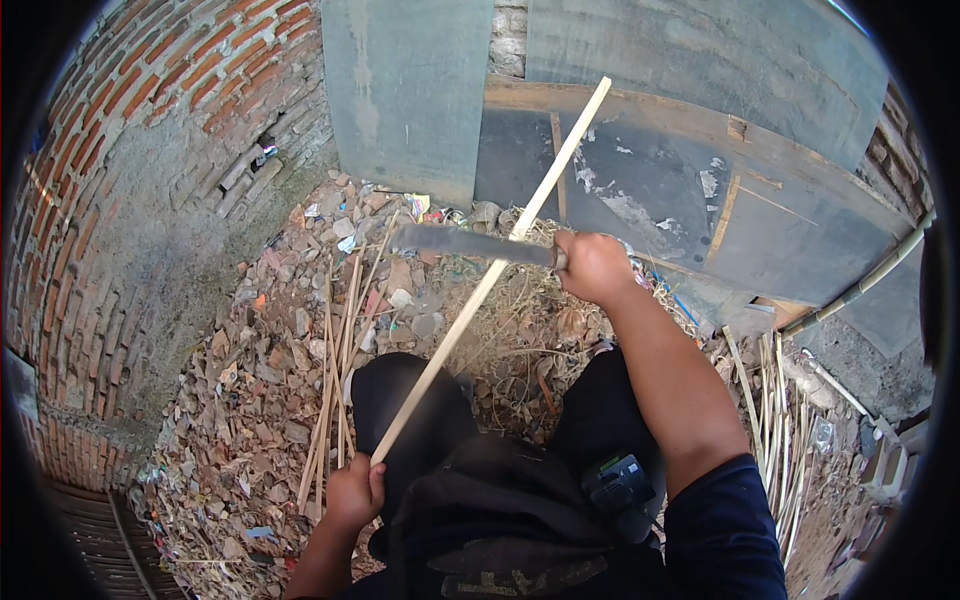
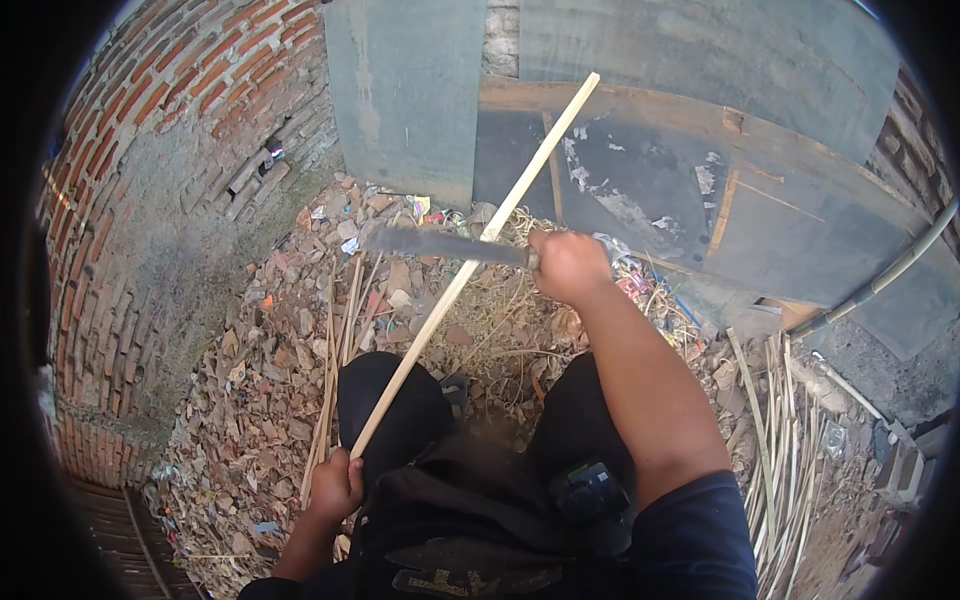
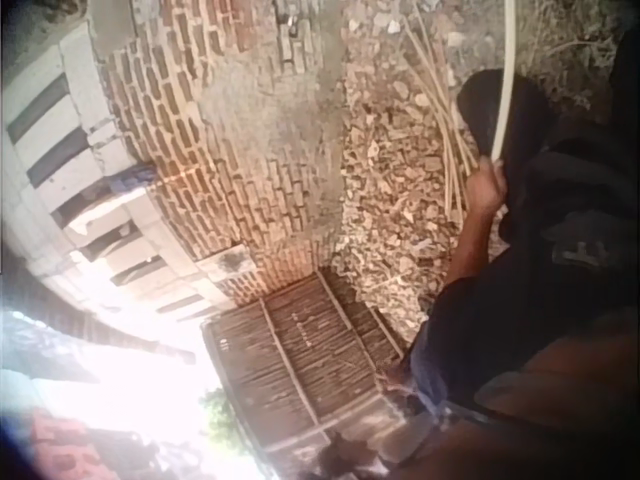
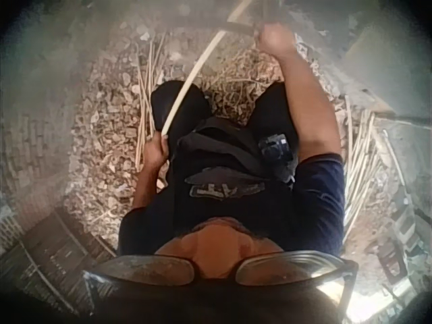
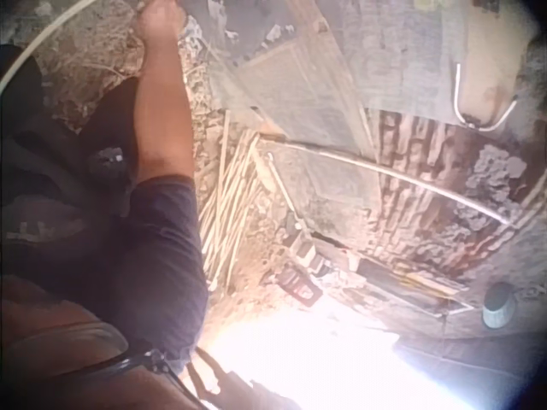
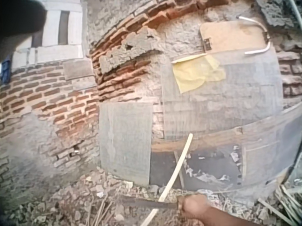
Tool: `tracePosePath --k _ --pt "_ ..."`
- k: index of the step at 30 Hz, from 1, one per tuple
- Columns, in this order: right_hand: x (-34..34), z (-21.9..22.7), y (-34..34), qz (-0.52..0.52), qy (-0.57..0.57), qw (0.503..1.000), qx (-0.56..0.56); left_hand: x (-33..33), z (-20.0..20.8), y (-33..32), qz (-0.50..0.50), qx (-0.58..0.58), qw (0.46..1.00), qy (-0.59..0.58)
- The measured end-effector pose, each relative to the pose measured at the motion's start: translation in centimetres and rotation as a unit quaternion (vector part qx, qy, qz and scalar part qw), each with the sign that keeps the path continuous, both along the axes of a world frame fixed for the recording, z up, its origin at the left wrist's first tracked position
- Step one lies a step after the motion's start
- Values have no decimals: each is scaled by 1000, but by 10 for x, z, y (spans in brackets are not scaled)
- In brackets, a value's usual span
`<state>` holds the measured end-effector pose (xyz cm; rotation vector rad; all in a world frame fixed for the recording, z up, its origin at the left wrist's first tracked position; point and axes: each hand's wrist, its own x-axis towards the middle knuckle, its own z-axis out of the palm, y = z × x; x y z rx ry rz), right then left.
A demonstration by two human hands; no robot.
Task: The person holds a bamboo stick and repeatedly shaves and thins it along its length using a knife.
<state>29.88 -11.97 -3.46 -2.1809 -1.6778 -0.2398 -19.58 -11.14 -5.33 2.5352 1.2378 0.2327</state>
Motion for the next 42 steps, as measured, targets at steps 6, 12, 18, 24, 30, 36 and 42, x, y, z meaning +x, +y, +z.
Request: tracePosePath --k 6,12,18,24,30,36,42 --pt "34 -31 -3 -152 537 829 -15 2 7 6 -30 -13 999 37" --pt "4 -6 -15 -68 246 966 37 0 3 -1 9 -28 999 18" --pt "-34 27 -15 82 80 987 -117 -2 9 5 5 -98 994 -57" --pt "-16 10 -10 37 109 980 -163 -19 9 15 -2 -260 956 -133" --pt "-15 8 -17 4 134 986 -97 -17 11 10 -10 -228 963 -144" --pt "-46 30 -12 126 66 966 -216 -11 18 -2 16 -153 986 -65" --pt "6 -16 -6 -2 227 963 -145 -7 14 6 -6 -149 987 -63"
